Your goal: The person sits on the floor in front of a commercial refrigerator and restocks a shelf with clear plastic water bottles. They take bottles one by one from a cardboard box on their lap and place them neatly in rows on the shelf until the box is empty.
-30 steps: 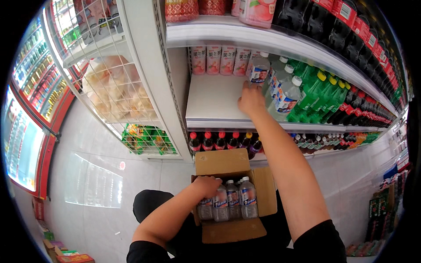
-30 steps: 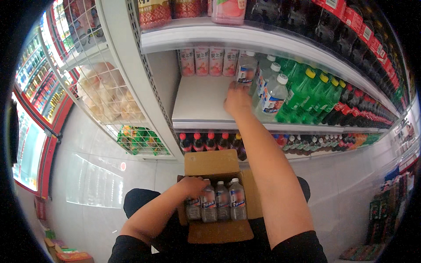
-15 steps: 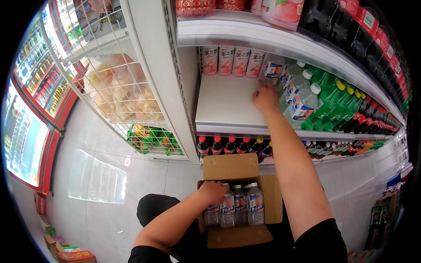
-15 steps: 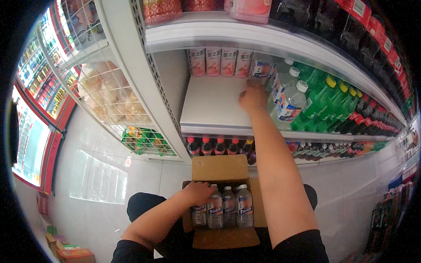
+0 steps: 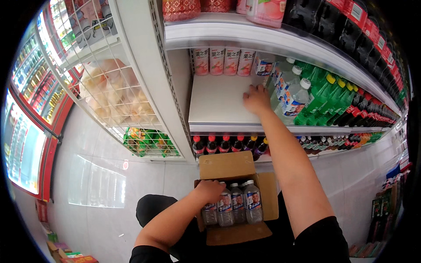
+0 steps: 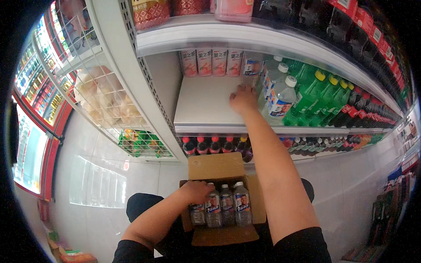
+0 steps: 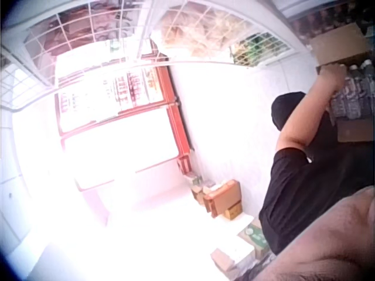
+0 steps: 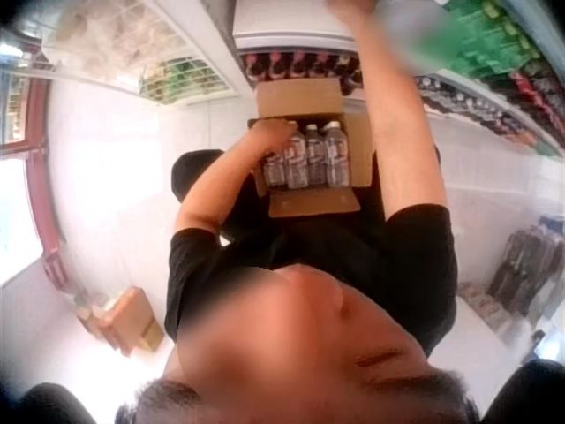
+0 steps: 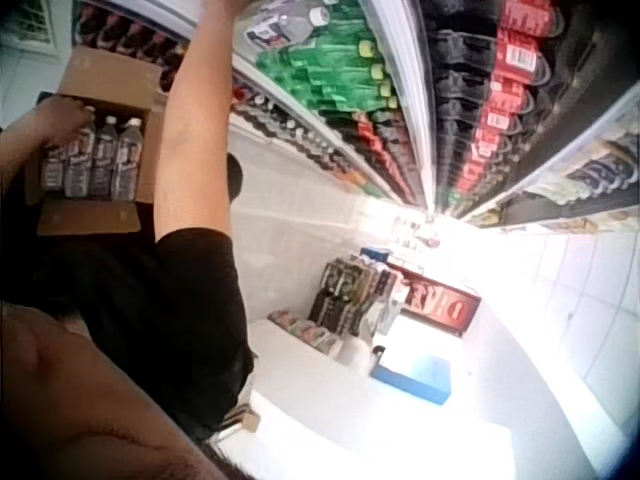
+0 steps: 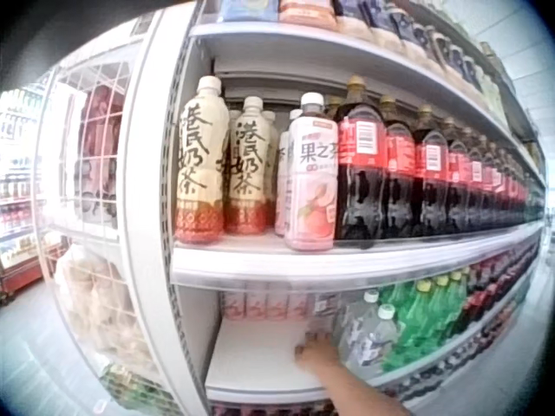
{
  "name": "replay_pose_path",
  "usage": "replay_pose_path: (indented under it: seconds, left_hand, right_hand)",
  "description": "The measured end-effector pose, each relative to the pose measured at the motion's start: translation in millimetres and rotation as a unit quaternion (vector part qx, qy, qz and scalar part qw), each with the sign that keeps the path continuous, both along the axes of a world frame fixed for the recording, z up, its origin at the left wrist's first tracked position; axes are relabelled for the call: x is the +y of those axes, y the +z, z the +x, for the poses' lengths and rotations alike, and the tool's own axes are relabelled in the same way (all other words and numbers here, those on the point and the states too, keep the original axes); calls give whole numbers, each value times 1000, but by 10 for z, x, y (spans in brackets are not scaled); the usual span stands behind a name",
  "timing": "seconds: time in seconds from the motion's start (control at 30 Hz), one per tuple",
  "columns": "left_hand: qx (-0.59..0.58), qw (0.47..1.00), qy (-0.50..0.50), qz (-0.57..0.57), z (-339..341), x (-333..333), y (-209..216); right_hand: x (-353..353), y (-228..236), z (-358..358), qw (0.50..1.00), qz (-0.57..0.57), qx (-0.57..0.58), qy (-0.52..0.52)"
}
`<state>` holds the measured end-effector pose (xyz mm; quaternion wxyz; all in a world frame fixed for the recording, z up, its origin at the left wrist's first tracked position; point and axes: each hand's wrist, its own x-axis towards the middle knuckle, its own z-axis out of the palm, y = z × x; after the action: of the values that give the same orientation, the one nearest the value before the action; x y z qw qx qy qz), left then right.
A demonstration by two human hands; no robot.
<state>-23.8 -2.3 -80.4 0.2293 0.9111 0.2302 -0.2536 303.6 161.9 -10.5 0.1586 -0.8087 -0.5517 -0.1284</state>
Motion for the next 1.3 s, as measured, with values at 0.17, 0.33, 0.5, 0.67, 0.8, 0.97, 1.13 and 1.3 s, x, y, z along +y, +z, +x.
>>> replay_pose_path:
  seconds: [0.17,0.33,0.5,0.67,0.8,0.97,1.13,1.3]
  left_hand:
    - [-2,1000,10,22,-35,-17,-11]
    - [29,1000,3,-6,21,-30,103]
    - [13,1000,22,-8,-28,-19,80]
    - [18,999,26,-6,-64,8,-20]
    - [25,1000,17,-4,-32,1,24]
    - [38,999,14,-6,2,-10,62]
    - [42,999,19,-13,6,7,14]
    - [32,999,12,-12,16,22,-23]
  right_hand:
    - [-232,193,-28,977,9,205,50]
    - [-324,163,98,939,139,307,66]
    - [-268,143,115,926,164,333,67]
    - [-251,163,148,910,150,383,51]
    - [-237,81,321,898,164,405,56]
    - [-237,21,345,897,162,408,59]
    - [-285,118,270,906,139,394,72]
    - [-363,258,165,931,40,354,76]
